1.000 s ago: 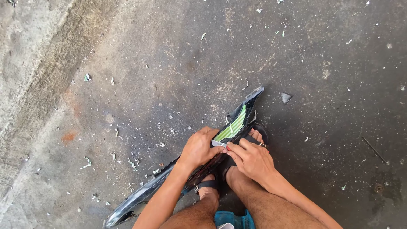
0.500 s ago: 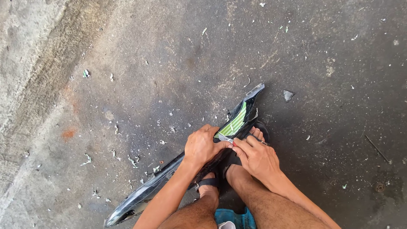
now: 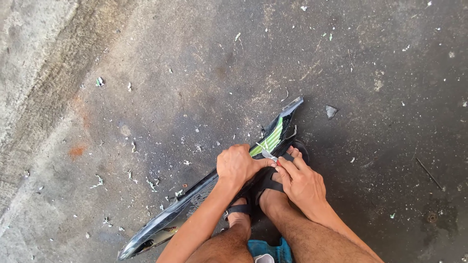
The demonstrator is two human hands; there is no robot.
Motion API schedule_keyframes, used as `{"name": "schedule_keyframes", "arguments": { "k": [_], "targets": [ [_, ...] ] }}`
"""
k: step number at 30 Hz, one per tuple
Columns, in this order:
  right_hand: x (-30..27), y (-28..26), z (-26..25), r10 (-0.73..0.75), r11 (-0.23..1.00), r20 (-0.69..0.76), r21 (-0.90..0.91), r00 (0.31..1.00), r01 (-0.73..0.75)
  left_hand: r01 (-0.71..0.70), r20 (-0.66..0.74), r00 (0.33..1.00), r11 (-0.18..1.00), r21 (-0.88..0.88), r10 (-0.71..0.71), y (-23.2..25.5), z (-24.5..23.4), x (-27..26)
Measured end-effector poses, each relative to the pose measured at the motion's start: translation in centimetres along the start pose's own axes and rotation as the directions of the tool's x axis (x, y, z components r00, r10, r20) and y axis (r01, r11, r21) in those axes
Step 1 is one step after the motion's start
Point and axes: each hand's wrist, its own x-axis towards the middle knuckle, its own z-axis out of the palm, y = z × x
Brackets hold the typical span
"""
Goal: The person sits on the floor and uses a red utility knife to scrape black paint off a long, curved automotive part. They hold the part with their left hand and repeatedly scrape the surface with the knife in their right hand, removing flakes of paint.
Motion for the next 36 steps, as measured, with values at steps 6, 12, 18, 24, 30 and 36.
{"name": "schedule_keyframes", "arguments": {
  "k": [6,12,18,24,30,36],
  "targets": [
    [-0.4,0.3,0.1,-0.009,0.996,0.022,0.087,1.000,0.007,-0.160,0.009,0.987,0.977,-0.141,0.163,-0.8,-0.9,-0.4],
    [1.0,-0.1,0.9,-0.194,0.977,0.016,0.095,0.981,0.192,-0.336,0.034,0.936,0.919,-0.206,0.350,-2.0,-2.0,-1.2],
    [1.5,-0.2,1.0,-0.254,0.954,0.000,0.162,0.967,0.251,-0.370,0.029,0.921,0.894,-0.253,0.389,-1.8,-3.1,-2.0],
    [1.8,-0.4,0.9,-0.276,0.954,-0.027,0.116,0.961,0.278,-0.265,-0.020,0.964,0.949,-0.171,0.265,-3.0,-0.7,-1.7],
    [1.7,-0.1,1.0,-0.269,0.958,0.003,0.107,0.963,0.267,-0.250,-0.024,0.968,0.963,-0.096,0.249,-3.2,-0.1,-1.6],
    [1.8,-0.4,0.0,-0.247,0.964,0.008,0.109,0.969,0.244,-0.217,-0.034,0.976,0.975,-0.055,0.215,-2.4,-0.2,-1.9]
  ]
}}
